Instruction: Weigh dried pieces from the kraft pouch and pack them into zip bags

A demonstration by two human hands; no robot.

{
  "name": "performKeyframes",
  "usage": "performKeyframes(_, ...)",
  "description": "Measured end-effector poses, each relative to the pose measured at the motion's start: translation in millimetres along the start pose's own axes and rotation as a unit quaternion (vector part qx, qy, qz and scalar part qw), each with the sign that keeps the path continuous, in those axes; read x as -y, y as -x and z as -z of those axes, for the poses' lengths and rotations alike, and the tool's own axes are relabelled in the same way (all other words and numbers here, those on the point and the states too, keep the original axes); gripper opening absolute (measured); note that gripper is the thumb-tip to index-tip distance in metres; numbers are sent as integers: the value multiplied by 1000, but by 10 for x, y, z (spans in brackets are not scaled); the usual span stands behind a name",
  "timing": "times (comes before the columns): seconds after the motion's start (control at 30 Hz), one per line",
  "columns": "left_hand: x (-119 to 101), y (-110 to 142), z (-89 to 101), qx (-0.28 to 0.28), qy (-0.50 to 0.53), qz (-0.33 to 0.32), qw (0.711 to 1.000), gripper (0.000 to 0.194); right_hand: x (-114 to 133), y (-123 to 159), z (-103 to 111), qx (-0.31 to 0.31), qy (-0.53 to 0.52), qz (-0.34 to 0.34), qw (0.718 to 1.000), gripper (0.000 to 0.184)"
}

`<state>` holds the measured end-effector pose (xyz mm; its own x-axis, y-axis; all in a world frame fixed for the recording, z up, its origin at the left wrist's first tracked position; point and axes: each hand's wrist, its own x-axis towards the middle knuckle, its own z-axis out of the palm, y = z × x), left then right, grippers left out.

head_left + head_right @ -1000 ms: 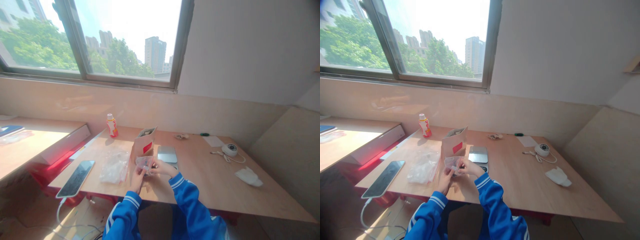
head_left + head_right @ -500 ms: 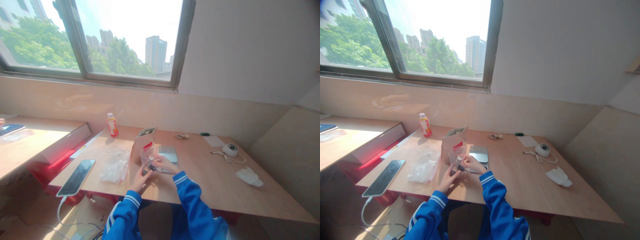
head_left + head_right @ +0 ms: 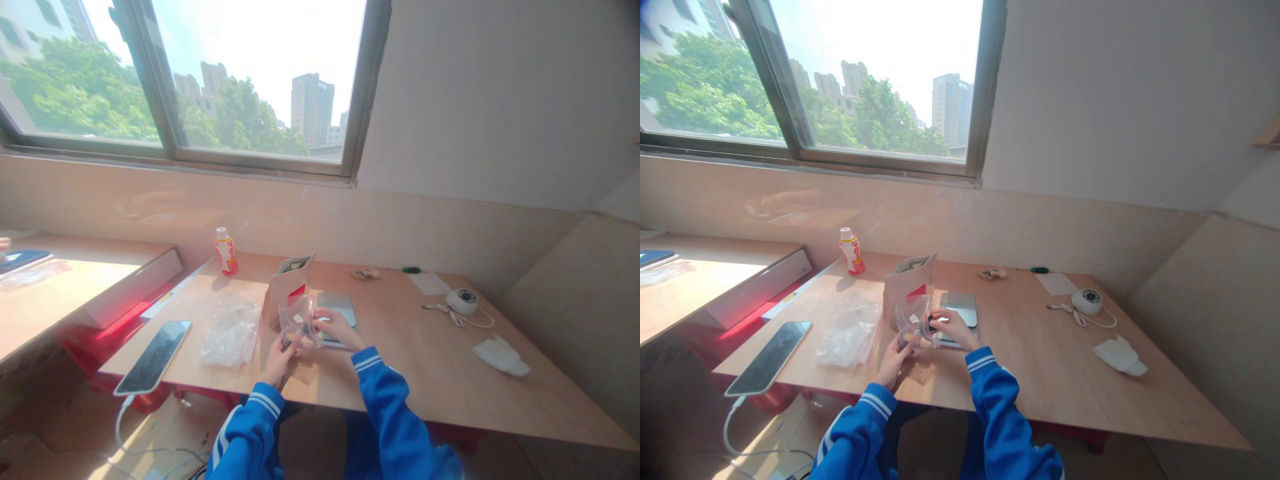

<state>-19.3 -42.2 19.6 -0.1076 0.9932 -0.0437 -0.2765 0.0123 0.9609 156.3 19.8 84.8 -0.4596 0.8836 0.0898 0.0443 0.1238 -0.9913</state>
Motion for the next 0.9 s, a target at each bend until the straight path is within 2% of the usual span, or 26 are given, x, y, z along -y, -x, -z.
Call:
performKeyframes(0.13,-28,26,-9,2,21,24,999,60,50,18,236,-74,4,30,997,32)
performKeyframes(0.27,-43,36,-10,4,19,34,999,57,482,-102,397,-155,17,121,980,29)
performKeyframes(0.4,-35,19,2,9,9,25,1000,53,1024,-462,255,-220,24,225,949,30)
performKeyframes(0.47,-37,13,8,7,-6,11,1000,49,1184,-674,113,-226,25,259,939,30)
performKeyframes(0.57,-50,19,13,6,-29,-3,1000,46,1211,-912,-88,-173,15,275,946,28)
performKeyframes(0.7,-60,31,15,7,-34,-8,999,46,1035,-1004,-215,-103,45,263,958,24)
performKeyframes(0.9,-126,47,-14,-3,-35,6,999,48,1002,-974,-137,-141,51,262,953,23)
